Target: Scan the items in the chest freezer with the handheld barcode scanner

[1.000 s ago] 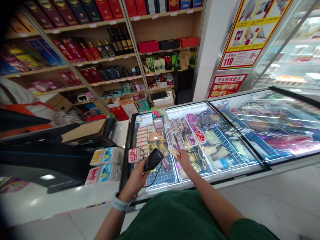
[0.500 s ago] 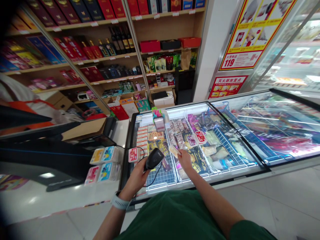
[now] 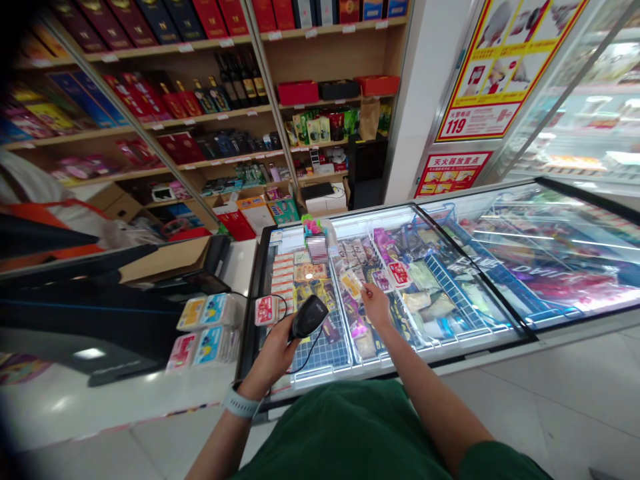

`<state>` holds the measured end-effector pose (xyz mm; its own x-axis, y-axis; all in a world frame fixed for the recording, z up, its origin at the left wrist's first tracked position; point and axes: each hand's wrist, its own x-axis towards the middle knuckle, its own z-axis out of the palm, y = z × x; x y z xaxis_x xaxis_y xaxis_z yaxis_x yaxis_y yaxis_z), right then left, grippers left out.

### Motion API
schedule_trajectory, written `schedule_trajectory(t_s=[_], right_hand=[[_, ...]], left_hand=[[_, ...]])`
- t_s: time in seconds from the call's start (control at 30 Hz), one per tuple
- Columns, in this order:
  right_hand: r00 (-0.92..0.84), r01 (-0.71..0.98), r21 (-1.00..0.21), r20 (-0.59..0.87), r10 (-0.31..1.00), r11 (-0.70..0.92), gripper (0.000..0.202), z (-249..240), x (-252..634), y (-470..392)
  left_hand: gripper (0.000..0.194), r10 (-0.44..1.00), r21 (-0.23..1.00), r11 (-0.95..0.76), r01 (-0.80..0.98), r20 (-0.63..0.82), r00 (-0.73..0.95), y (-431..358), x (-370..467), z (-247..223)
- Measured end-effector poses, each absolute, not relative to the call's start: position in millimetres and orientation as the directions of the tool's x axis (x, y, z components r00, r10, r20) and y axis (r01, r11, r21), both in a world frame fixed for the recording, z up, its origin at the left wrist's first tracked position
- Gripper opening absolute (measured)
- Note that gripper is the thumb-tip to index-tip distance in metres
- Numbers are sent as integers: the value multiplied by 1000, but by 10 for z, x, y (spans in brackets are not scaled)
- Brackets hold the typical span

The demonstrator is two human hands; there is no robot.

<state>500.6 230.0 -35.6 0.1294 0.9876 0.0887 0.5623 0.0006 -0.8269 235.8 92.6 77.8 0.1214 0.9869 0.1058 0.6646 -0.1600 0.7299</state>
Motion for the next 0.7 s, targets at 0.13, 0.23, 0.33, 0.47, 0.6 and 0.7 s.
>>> schedule_trajectory(t_s=[0.13,0.23,0.33,0.47,0.6,0.7], right_hand=[[151,518,-855,107,983,13,37,-264,5035,2375],[168,487,-873,111,980,15,38,-184,5056,2420],[178,473,-880,137,974,37,38,-119,5084,2471],[189,486,-871,188,964,75,38,-49,5134,2537],[181,504,-859,212,960,95,39,15,5177,2567],[182,500,-861,208,961,91,39,46,5186,2574]], left_hand=[[55,987,728,-159,667,100,126,935,2357,756],[55,987,729,-160,666,94,134,947,2360,752],[55,986,725,-161,670,93,137,965,2370,752],[55,984,720,-171,672,97,146,984,2379,747],[56,983,719,-182,670,117,142,1000,2379,746],[55,983,716,-179,674,106,148,1019,2380,750]])
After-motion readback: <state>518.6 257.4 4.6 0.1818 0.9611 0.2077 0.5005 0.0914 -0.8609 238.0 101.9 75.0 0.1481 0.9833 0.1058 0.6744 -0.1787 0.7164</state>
